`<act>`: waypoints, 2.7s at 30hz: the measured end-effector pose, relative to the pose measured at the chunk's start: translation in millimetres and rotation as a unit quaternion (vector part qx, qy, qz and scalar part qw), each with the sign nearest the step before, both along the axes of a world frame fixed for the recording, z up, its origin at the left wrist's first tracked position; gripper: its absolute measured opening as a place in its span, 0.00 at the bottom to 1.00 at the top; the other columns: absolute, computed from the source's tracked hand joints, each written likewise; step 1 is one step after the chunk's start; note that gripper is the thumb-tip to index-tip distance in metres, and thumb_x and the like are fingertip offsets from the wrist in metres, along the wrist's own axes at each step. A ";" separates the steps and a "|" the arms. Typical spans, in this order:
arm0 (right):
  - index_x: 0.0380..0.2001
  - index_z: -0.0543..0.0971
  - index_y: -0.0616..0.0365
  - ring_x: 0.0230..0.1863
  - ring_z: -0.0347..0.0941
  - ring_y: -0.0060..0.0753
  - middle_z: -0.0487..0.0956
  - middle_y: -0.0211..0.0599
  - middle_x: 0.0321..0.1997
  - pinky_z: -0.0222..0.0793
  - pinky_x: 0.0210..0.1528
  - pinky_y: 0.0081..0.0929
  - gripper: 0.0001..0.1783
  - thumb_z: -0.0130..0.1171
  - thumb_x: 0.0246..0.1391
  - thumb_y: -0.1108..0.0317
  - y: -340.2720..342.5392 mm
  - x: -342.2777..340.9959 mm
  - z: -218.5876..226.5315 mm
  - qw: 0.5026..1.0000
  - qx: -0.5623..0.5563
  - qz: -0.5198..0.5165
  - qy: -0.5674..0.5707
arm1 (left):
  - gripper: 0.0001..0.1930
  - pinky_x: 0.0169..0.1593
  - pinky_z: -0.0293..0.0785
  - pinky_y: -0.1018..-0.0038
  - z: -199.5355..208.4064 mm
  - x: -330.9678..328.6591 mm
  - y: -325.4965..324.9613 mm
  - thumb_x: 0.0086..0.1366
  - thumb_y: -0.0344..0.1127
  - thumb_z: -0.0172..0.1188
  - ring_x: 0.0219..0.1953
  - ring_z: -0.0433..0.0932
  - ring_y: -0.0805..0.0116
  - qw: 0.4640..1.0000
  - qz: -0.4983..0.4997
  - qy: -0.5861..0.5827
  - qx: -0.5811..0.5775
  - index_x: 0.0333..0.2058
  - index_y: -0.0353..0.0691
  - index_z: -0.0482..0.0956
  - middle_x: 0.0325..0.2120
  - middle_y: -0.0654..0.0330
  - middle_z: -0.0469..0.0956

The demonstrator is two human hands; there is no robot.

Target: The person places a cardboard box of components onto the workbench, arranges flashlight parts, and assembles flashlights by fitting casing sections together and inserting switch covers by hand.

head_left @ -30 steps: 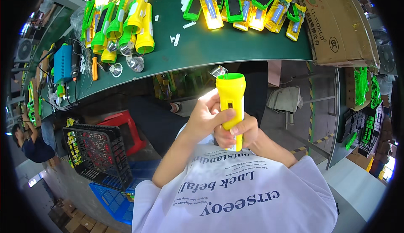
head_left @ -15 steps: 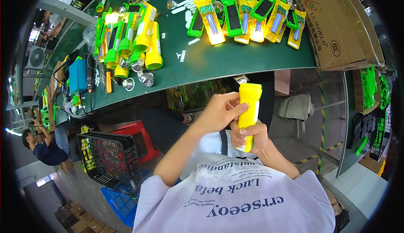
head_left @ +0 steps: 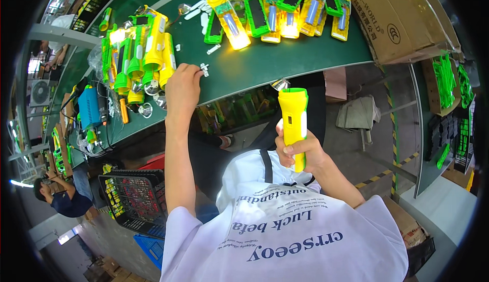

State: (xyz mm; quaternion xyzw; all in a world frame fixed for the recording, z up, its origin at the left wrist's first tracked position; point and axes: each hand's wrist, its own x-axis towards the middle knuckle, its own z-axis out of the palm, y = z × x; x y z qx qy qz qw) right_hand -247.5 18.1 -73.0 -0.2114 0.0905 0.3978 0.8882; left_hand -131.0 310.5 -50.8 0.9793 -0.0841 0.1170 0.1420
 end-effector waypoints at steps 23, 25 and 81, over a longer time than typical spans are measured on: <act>0.41 0.67 0.56 0.14 0.64 0.28 0.69 0.34 0.21 0.63 0.21 0.28 0.24 0.61 0.36 0.78 6.3 -3.5 2.3 1.000 -0.020 0.002 0.004 | 0.09 0.36 0.71 0.60 -6.0 10.6 -20.4 0.59 0.22 0.56 0.34 0.75 0.52 0.991 -0.091 -0.088 0.036 0.40 0.35 0.75 0.28 0.53 0.73; 0.41 0.67 0.56 0.14 0.64 0.28 0.69 0.34 0.20 0.63 0.21 0.28 0.24 0.61 0.36 0.78 7.2 -3.5 3.9 1.000 -0.014 0.005 0.002 | 0.10 0.36 0.72 0.63 -0.4 7.6 -24.5 0.58 0.22 0.57 0.32 0.75 0.55 0.990 -0.092 -0.102 -0.010 0.40 0.35 0.76 0.29 0.53 0.73; 0.37 0.67 0.64 0.14 0.65 0.28 0.70 0.37 0.16 0.63 0.19 0.26 0.21 0.62 0.36 0.78 16.0 -15.8 43.5 0.994 -0.046 0.093 -0.041 | 0.09 0.28 0.68 0.81 33.5 -116.5 -97.1 0.54 0.22 0.69 0.25 0.74 0.76 0.833 -0.157 0.096 -0.522 0.24 0.33 0.75 0.24 0.59 0.77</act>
